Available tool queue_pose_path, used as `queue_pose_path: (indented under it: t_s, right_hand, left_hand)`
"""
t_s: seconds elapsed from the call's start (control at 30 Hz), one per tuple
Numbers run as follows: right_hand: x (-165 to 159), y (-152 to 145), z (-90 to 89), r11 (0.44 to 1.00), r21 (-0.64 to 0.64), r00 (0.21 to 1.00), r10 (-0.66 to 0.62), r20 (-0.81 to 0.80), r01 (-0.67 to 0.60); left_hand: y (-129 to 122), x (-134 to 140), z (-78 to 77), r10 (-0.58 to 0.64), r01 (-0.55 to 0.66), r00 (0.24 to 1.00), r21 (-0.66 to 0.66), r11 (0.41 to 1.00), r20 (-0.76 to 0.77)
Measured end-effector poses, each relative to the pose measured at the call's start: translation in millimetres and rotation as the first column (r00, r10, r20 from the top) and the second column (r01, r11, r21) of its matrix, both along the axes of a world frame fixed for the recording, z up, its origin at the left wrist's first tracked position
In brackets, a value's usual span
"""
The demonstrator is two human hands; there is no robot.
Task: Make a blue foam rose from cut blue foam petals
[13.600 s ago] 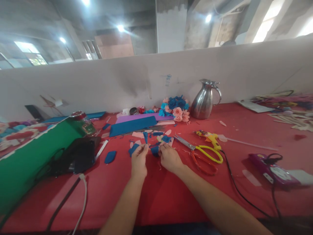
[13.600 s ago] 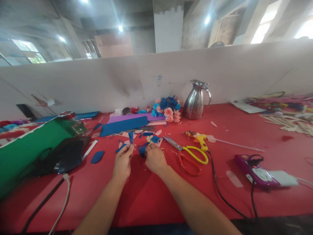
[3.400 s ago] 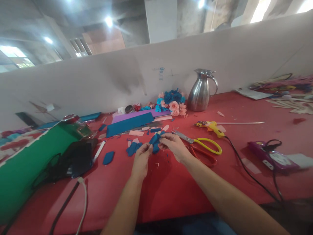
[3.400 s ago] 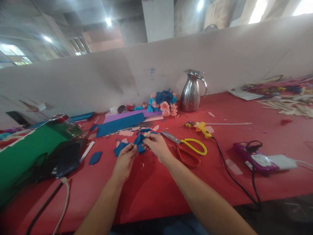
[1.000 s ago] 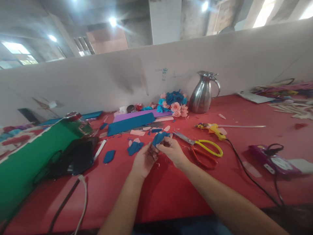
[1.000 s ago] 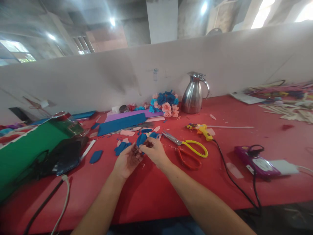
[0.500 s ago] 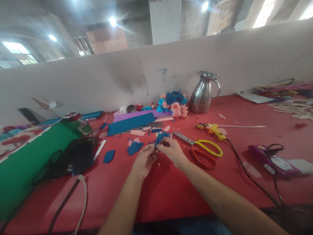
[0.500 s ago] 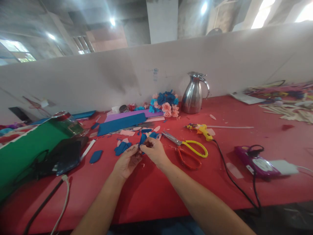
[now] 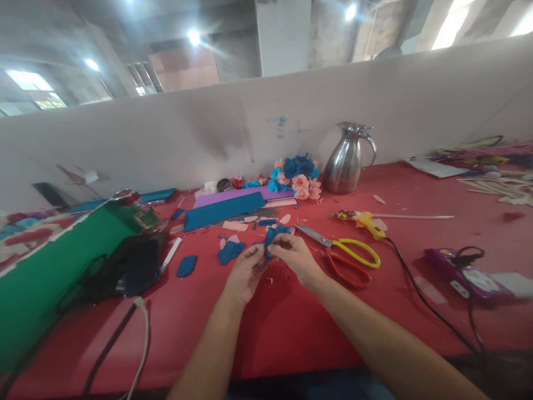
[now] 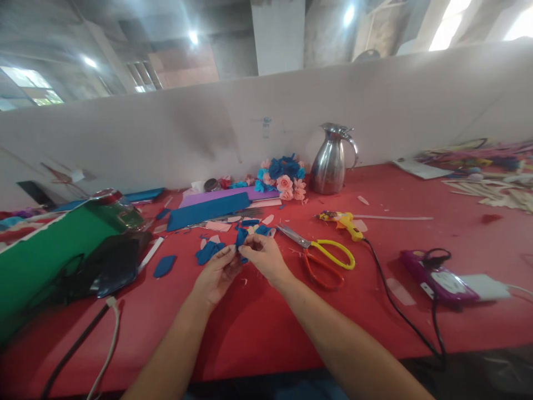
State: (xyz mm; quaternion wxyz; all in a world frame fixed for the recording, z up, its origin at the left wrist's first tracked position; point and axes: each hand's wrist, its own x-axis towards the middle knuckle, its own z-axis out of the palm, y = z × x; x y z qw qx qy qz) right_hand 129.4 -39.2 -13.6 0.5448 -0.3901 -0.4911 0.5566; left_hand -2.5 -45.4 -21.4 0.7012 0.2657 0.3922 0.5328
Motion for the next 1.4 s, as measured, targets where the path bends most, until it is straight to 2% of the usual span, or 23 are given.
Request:
queue_pose_path:
  t_s: [0.23,0.57,0.77,1.07,1.2,1.4]
  right_hand:
    - [-0.1,0.7,0.6,1.000,0.006,1.000,-0.021,-0.011,0.021]
    - [-1.3,-0.4,-1.9,0.999,0.005,0.998,0.034,-0.053,-0.034]
    - [-3.2,-0.1,-4.2,0.999,0.036,0.999,0.014,-0.033,-0.013]
    - [-5.1,-1.2,-4.9,0.997,0.047,0.998,0.059,-0.031,-0.058]
    - [-4.7,1.2,-9.8,0.994,0.101,0.999,0.035,0.005,-0.035]
    - [-4.2,3.2,-15.6,0.993,0.115,0.996,-0.009,0.090,-0.002]
  left_hand:
    - [-0.5,1.0,-2.2,-0.011,0.025,0.995,0.142,0.990,-0.100]
    - [-0.9,1.4,-1.4,-0.003,0.010,0.998,0.096,0.995,-0.063]
    - [0.3,0.9,-4.3,0.021,0.005,0.988,0.171,0.985,-0.151]
    - [0.7,-0.2,-7.2,-0.002,0.015,0.998,0.218,0.976,-0.061]
    - [0.9,-0.7,-7.7,-0.029,0.034,0.999,0.204,0.978,-0.028]
    - [4.0,0.2,-9.0,0.001,0.013,0.997,0.193,0.981,-0.073]
